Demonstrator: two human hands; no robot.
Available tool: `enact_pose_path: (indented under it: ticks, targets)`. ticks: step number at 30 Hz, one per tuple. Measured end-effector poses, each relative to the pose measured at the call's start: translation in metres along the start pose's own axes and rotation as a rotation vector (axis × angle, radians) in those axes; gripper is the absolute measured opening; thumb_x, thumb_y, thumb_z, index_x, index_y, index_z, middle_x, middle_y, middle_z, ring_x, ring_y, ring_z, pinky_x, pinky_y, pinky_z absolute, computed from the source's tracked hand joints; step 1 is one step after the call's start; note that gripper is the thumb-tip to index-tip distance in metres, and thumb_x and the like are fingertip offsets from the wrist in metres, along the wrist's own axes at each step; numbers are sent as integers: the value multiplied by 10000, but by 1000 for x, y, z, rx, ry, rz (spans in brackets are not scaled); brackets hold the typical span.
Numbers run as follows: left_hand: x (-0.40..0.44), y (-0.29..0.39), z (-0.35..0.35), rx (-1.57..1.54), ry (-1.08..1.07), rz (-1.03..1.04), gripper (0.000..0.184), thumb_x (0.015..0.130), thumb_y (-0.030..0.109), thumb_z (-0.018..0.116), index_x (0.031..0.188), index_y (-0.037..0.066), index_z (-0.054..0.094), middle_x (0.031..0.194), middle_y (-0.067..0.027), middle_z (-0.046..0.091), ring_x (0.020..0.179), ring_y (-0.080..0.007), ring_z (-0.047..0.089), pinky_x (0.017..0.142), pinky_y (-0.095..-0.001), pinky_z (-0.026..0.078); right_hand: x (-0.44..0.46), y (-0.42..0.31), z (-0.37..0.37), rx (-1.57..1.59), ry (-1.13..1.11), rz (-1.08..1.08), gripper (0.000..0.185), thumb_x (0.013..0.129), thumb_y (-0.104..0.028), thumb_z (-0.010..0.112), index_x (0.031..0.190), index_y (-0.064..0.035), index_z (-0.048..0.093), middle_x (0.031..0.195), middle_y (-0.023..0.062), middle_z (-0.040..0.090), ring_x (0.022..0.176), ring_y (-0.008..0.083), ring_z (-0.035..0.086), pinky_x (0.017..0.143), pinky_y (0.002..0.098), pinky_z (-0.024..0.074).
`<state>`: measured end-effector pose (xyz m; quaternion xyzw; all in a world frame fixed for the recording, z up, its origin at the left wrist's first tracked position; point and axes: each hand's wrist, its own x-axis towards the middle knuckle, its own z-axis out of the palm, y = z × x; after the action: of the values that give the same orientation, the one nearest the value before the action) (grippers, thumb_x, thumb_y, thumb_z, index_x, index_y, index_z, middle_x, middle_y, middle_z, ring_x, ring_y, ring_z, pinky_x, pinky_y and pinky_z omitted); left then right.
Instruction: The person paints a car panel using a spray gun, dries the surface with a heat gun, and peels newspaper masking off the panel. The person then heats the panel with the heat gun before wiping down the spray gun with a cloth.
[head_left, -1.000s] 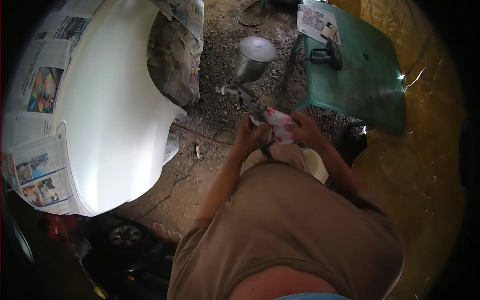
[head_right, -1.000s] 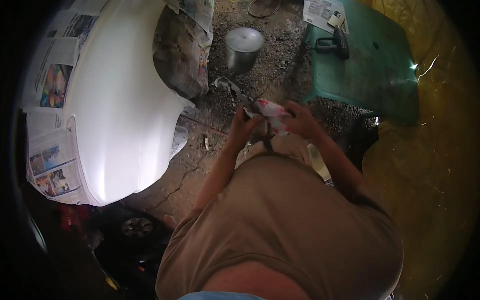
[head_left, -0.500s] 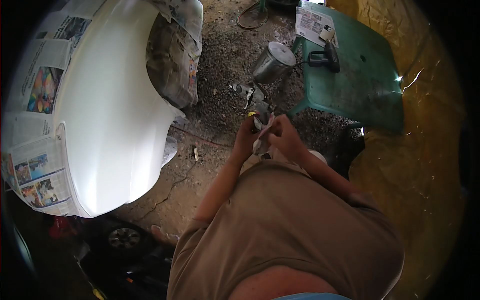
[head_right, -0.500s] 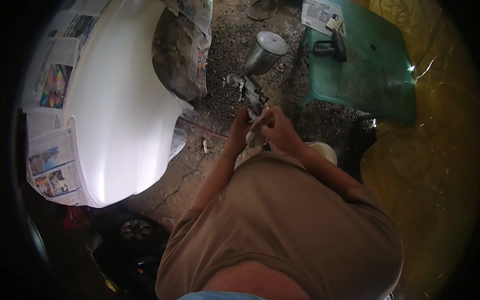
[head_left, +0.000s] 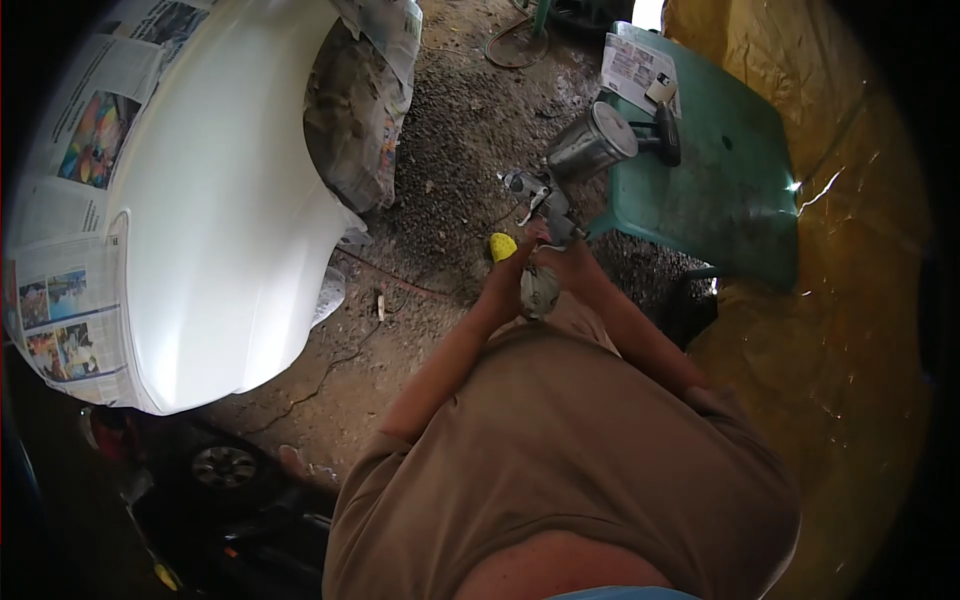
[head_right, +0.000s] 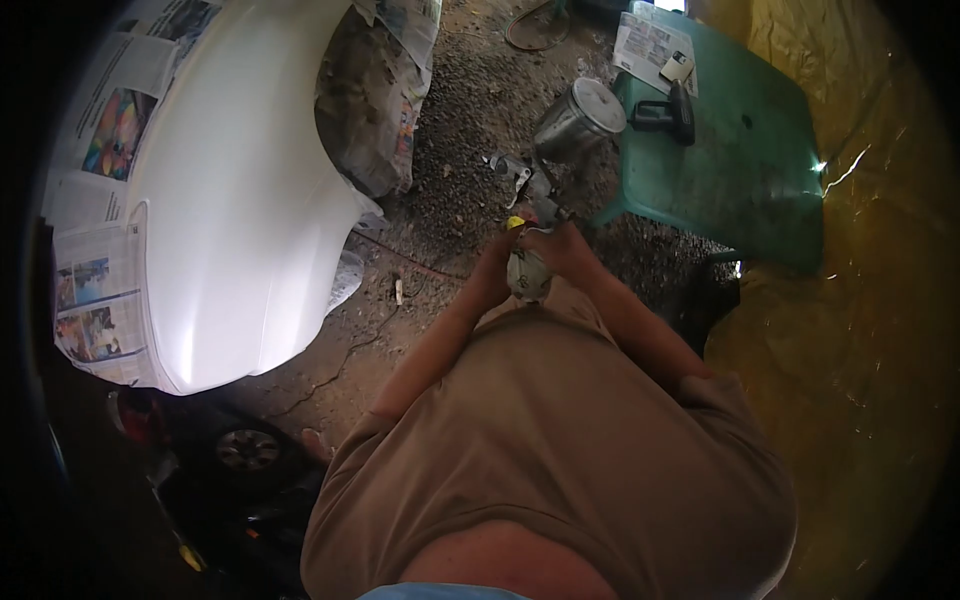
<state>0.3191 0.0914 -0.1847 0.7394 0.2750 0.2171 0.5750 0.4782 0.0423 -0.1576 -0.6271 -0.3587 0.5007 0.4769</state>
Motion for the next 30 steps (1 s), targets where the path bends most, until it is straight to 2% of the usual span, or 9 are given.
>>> enact_pose_path:
  ticks: [4, 7, 10, 13, 16, 22, 25, 28, 30]
  targets:
    - [-6, 11, 0, -782, 108, -231, 577, 787, 40, 687, 1320, 4, 468, 1232, -150, 596, 1099, -266, 609, 916, -347, 477, -8, -14, 3, 222, 33, -4, 357, 849, -160, 650, 1159, 17, 634, 1070, 37, 646, 977, 117, 591, 819, 296, 475]
    - [-2, 23, -3, -666, 141, -398, 398, 861, 71, 638, 1234, -8, 521, 1197, -105, 596, 1027, -196, 596, 881, -325, 477, -1, -6, 8, 285, 118, -152, 344, 878, -162, 633, 1165, 28, 627, 1079, 51, 647, 979, 128, 598, 855, 289, 467]
    - [-4, 20, 3, 62, 348, 246, 282, 890, 48, 593, 1170, 17, 595, 1140, -92, 608, 987, -153, 586, 844, -311, 494, -3, -12, 9, 215, 48, -202, 418, 908, -87, 563, 1300, 52, 522, 1223, 128, 609, 1169, 225, 588, 979, 338, 446]
    - [-10, 33, -3, -237, 146, -114, 267, 936, 110, 576, 1190, 29, 592, 1065, -60, 629, 944, -124, 586, 810, -289, 487, -13, -12, 16, 410, 64, -121, 299, 940, -144, 587, 1199, 2, 615, 1126, 73, 635, 1069, 166, 614, 925, 309, 469]
    - [-14, 39, -1, -600, 162, -242, 281, 956, 131, 572, 1218, 30, 584, 1025, -31, 640, 910, -94, 579, 798, -267, 476, -27, -26, 11, 379, -5, -94, 377, 977, -146, 500, 1315, 21, 522, 1212, 128, 613, 1136, 206, 597, 976, 346, 454]
    - [-4, 17, 5, -734, 193, -279, 174, 938, 157, 615, 1060, 36, 587, 979, -14, 611, 892, -76, 562, 779, -248, 469, -28, -22, 18, 548, -62, -95, 381, 991, -199, 532, 1320, -8, 522, 1264, 89, 591, 1116, 189, 606, 966, 349, 464]
    - [-1, 11, 16, -778, 274, -268, 133, 920, 167, 642, 958, 53, 583, 954, -32, 612, 855, -95, 573, 752, -254, 470, -30, -30, 13, 359, -85, -136, 469, 1028, -305, 481, 1384, -3, 439, 1287, 140, 572, 1150, 207, 580, 960, 329, 468]
    - [-5, 5, 9, -177, 311, -192, 151, 932, 179, 619, 953, 31, 593, 922, -56, 624, 818, -107, 576, 720, -274, 472, -43, -47, 23, 373, -29, -196, 539, 1033, -332, 466, 1438, 2, 347, 1354, 158, 529, 1159, 221, 578, 970, 335, 468]
    - [-6, 11, 12, -22, 341, -94, 215, 949, 213, 605, 960, -2, 618, 880, -63, 631, 815, -114, 599, 699, -316, 480, -44, -43, 25, 312, -31, -244, 564, 1034, -350, 458, 1451, 2, 316, 1371, 162, 517, 1156, 232, 583, 975, 343, 469]
